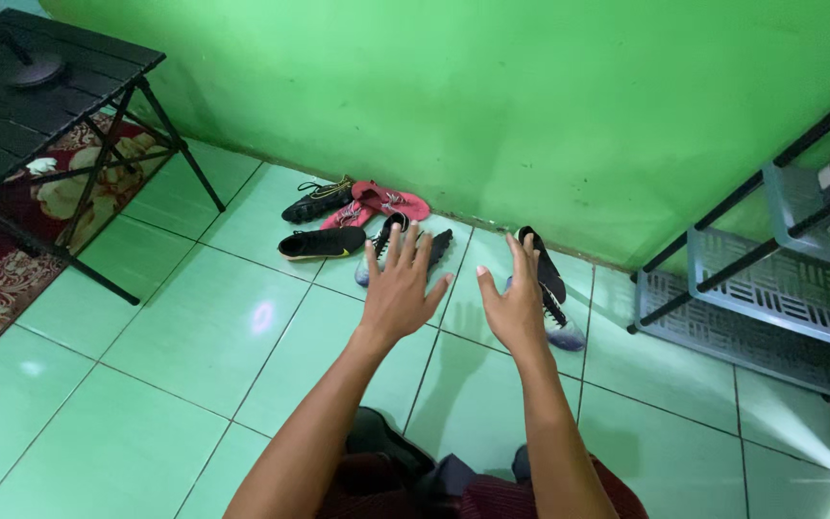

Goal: The person picks up pairs of shoes from the floor, briefly inspects them, and places them on a multi-tier shoe rack. They handle several pairs including black sneakers, high-top sneakers, and pink running shoes, arranging them neatly on the shelves.

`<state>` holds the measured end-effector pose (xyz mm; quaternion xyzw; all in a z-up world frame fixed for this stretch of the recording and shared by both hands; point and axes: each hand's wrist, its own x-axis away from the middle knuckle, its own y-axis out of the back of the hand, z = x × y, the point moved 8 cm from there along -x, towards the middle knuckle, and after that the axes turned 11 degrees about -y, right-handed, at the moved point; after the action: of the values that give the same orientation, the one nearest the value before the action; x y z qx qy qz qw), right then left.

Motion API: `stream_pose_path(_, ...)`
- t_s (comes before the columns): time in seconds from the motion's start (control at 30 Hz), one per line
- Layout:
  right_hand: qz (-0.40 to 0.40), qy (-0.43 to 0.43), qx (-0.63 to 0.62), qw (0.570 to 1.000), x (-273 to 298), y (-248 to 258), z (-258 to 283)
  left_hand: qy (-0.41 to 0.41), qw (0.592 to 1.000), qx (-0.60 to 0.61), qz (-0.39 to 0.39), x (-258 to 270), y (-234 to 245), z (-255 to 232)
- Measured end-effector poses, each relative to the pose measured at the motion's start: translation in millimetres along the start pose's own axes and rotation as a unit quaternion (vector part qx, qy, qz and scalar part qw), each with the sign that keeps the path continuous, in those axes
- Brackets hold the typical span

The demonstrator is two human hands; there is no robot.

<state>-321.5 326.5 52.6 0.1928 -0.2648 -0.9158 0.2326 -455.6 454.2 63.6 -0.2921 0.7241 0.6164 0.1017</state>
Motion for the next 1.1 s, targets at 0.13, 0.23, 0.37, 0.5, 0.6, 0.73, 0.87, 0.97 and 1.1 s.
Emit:
stream_pose_path(0.13,0.005,-0.001,-0.004,1.000,6.4,-2.3,3.0,0.020,0.999,-0.005,-0.024,8.2,16.3,12.7)
stream_pose_path(0.23,0.015,0.002,-0.011,1.000,5.7,-12.0,5.6,0.039,0.999,-0.003,-0.024,13.3,24.0,23.6)
stream_pose_path(0.37,0.025,-0.008,-0.012,1.000,-1.9,-27.7,11.9,0.057,0.998,-0.007,-0.035,12.2,32.7,33.1)
stream_pose_path(0.5,0.048,-0.015,-0.027,0.998,-2.4,-43.1,17.5,0.063,0.998,-0.015,-0.025,16.0,32.0,37.9)
stream_pose_path(0.6,0.053,-0.017,-0.025,0.998,-2.3,-46.8,16.1,0.058,0.998,-0.025,-0.026,21.2,30.1,39.8)
stream_pose_path(0.73,0.047,-0.009,-0.014,0.999,-3.2,-39.6,5.7,0.060,0.998,-0.027,-0.022,21.9,25.7,45.4)
stream_pose_path(0.87,0.025,-0.007,0.010,1.000,-7.1,-15.8,-8.4,0.042,0.999,-0.005,-0.028,8.9,14.8,34.6)
stream_pose_path(0.97,-0.001,-0.010,0.009,1.000,-7.8,4.2,-13.9,0.018,0.999,-0.018,-0.030,-1.0,5.0,15.6)
stream_pose_path(1.1,-0.016,-0.042,0.009,0.999,-3.8,20.6,-12.6,-0.008,0.999,-0.014,-0.040,-8.8,0.2,-8.3)
